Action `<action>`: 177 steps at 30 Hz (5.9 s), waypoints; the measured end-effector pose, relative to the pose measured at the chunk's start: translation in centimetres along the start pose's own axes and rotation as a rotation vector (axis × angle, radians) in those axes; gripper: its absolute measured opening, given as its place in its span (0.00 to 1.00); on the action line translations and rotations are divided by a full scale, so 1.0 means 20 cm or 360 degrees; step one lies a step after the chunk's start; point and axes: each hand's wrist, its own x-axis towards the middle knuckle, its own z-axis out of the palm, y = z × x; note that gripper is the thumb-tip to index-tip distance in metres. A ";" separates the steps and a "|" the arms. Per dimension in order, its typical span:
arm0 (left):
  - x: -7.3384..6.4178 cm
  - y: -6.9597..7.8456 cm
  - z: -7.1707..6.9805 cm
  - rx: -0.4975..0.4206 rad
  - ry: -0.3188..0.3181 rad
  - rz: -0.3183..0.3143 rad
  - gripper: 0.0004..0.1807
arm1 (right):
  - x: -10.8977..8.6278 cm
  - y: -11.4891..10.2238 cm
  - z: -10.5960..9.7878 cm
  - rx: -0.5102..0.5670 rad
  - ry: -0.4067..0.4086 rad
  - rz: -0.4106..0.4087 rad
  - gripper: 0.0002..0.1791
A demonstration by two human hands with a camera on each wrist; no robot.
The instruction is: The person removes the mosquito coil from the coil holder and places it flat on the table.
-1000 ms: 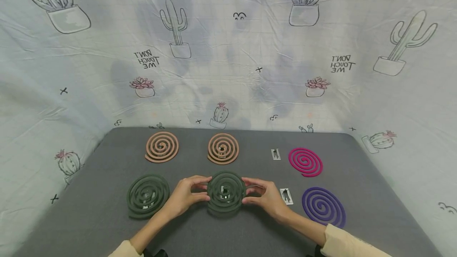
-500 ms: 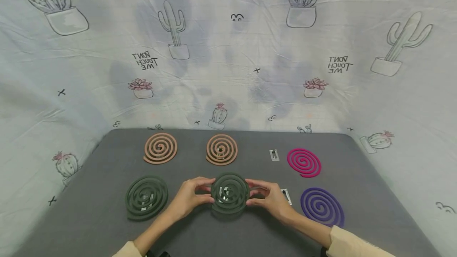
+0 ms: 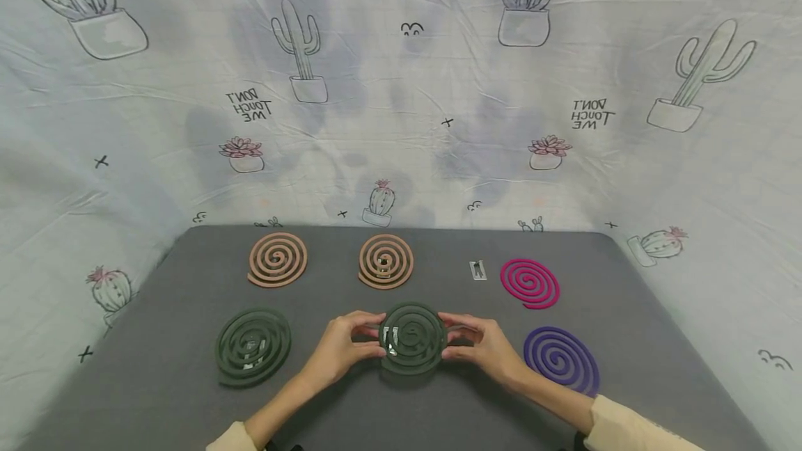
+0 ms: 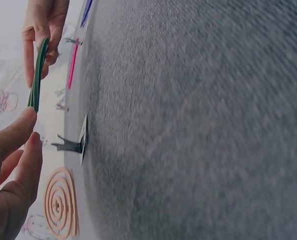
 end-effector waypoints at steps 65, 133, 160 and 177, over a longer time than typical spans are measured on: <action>0.05 0.11 0.22 0.0226 -0.0232 -0.0042 0.31 | -0.17 0.04 -0.19 -0.0044 -0.0086 0.0155 0.32; 0.07 0.15 0.28 0.0726 -0.0319 -0.0012 0.32 | -0.13 -0.02 -0.16 -0.0772 0.0008 0.0142 0.29; 0.07 0.19 0.28 0.0836 -0.0371 -0.0030 0.31 | -0.12 -0.08 -0.15 -0.0927 -0.0004 0.0152 0.26; 0.42 0.02 -0.30 0.0015 0.0011 0.0264 0.23 | 0.24 -0.26 -0.30 -0.0421 -0.0082 0.0080 0.24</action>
